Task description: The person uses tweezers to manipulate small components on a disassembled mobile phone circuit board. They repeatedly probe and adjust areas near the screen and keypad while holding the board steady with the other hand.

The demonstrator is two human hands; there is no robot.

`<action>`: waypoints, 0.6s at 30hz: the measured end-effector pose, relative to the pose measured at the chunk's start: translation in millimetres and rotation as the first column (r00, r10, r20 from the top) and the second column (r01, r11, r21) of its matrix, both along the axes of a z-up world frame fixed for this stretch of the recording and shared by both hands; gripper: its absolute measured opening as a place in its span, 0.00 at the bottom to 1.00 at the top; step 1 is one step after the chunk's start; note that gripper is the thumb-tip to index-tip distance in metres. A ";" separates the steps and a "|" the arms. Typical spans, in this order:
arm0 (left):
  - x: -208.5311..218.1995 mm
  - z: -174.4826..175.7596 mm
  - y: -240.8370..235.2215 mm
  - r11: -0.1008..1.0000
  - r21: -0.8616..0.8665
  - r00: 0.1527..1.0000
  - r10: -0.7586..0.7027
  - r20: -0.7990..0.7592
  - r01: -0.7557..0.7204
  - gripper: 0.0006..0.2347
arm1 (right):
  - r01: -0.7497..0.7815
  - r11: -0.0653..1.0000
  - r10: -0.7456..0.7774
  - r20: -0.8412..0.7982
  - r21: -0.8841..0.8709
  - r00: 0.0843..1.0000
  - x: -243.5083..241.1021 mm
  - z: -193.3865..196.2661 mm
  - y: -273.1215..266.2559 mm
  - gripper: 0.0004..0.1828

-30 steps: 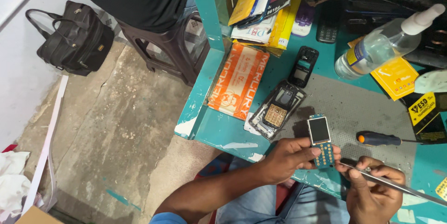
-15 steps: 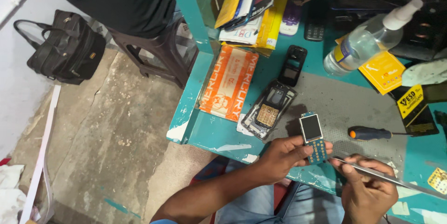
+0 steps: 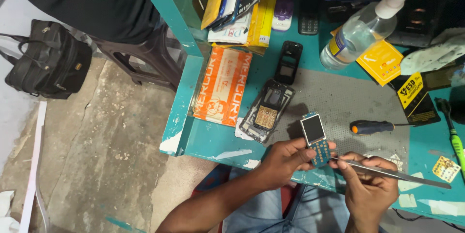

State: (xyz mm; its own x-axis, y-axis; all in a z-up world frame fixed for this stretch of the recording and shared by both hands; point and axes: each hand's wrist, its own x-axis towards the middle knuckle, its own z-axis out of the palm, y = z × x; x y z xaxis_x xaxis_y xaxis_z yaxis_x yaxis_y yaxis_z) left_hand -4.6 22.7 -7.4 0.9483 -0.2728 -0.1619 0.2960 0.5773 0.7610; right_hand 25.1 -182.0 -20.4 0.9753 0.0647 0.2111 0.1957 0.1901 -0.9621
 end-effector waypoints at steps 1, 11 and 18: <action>0.0 0.6 1.4 1.000 0.024 1.000 -0.005 0.009 0.005 0.19 | 0.001 1.000 -0.001 0.002 0.010 1.000 0.3 1.8 2.1 0.22; 2.4 -11.1 -3.1 0.989 0.148 1.000 0.007 0.029 -0.011 0.20 | 0.056 0.995 -0.056 0.005 -0.087 0.998 -14.9 -7.3 -1.5 0.25; 9.1 -10.8 -3.8 1.000 0.024 0.999 0.004 0.043 -0.005 0.20 | 0.101 0.973 -0.072 0.141 -0.206 0.987 -8.2 -12.3 7.1 0.26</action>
State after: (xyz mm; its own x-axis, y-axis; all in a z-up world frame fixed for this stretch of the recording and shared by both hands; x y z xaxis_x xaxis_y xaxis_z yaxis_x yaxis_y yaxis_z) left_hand 4.5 18.9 -18.2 0.9557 -0.2652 -0.1277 0.2604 0.5600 0.7865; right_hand 17.0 -174.9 -32.7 0.9438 0.0384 0.3284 0.3298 -0.0388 -0.9433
